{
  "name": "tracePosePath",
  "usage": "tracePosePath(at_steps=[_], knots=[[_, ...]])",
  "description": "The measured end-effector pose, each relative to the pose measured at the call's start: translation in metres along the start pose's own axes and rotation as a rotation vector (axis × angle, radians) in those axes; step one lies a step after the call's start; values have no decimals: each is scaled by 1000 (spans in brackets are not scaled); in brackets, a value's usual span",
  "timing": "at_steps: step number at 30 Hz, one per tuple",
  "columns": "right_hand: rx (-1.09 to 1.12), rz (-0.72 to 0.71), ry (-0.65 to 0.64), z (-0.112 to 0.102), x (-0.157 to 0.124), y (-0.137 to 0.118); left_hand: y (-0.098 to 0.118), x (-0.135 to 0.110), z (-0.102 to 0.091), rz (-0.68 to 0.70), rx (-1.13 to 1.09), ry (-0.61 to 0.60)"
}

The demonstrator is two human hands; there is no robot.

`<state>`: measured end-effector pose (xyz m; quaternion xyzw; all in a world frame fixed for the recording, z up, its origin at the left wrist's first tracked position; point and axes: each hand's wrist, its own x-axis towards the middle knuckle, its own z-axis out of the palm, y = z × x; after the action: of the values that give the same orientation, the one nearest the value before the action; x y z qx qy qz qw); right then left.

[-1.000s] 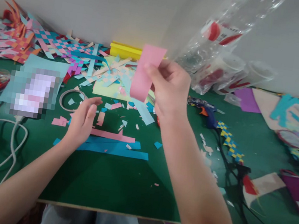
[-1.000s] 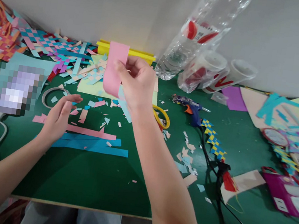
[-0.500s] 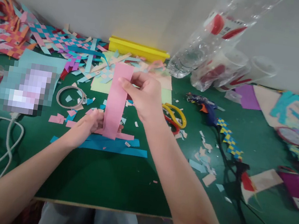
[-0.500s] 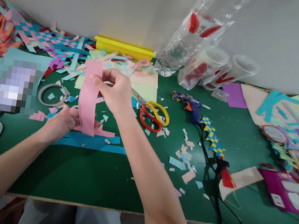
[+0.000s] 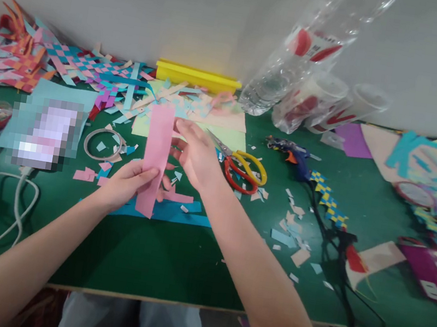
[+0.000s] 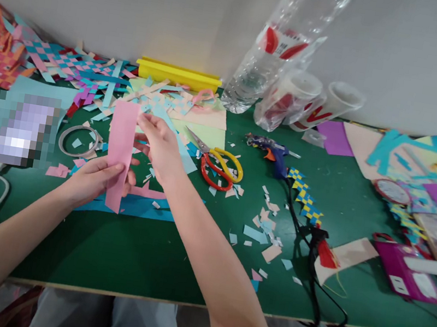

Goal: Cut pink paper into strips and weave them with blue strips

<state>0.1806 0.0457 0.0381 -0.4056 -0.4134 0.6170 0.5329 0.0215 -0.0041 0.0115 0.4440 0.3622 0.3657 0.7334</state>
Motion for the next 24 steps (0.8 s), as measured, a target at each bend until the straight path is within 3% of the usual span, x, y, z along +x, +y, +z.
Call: tracePosePath(at_steps=[4,6,9,14,18,21,24], knots=[[-57,13,-34,-1,-20,2,6,5,6,113,-47,181],[-195,27,-93,-2,-34,6,5,11,9,164,-44,296],[-416,-31,-71,-4,-52,13,1,20,11,216,-89,409],[-676,-137,2,-10,-64,29,-2,28,18,260,-425,438],[-809,-283,40,-12,-67,45,-4,28,23,146,-714,384],[-885,-452,51,-11,-69,54,-4,27,25,112,-797,365],[-878,-516,47,-9,-73,59,-3,26,25,113,-805,369]])
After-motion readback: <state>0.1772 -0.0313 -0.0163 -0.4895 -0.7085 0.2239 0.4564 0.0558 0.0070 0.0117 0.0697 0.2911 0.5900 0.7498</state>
